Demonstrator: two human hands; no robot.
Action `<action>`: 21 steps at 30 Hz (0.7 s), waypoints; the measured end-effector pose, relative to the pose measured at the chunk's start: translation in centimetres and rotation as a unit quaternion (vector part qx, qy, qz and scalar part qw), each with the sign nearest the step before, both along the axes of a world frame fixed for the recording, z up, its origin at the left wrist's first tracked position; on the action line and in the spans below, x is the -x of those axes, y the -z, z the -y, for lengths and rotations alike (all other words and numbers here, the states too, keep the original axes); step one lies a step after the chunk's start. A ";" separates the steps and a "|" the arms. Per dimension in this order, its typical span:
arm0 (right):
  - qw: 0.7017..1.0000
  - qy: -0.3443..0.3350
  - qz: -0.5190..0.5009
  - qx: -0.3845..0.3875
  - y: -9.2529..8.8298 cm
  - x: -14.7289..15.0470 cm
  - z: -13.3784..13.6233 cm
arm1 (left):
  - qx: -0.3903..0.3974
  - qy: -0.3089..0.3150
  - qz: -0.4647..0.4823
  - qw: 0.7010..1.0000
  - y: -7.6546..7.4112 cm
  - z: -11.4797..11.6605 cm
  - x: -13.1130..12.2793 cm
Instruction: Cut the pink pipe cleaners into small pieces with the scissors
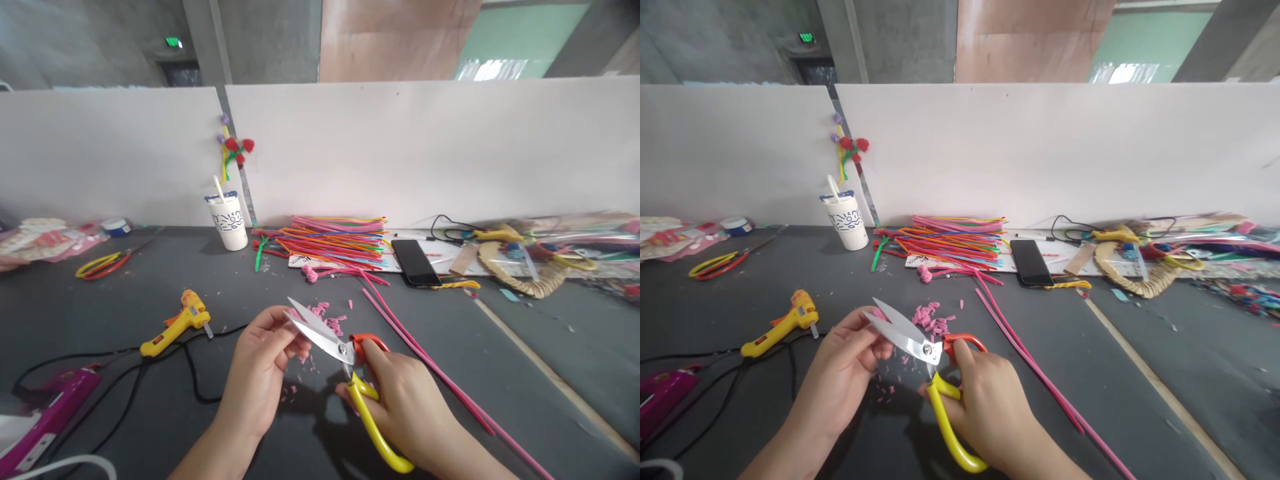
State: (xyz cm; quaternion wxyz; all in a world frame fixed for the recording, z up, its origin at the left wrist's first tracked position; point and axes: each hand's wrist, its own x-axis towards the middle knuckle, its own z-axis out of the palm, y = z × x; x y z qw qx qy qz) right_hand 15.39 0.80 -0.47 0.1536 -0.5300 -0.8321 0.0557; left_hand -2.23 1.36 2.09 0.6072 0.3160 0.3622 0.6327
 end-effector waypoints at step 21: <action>0.999 -0.021 0.017 -0.031 0.6 -0.1 0.2 | -0.008 0.002 -0.021 1.000 0.0 -0.1 0.5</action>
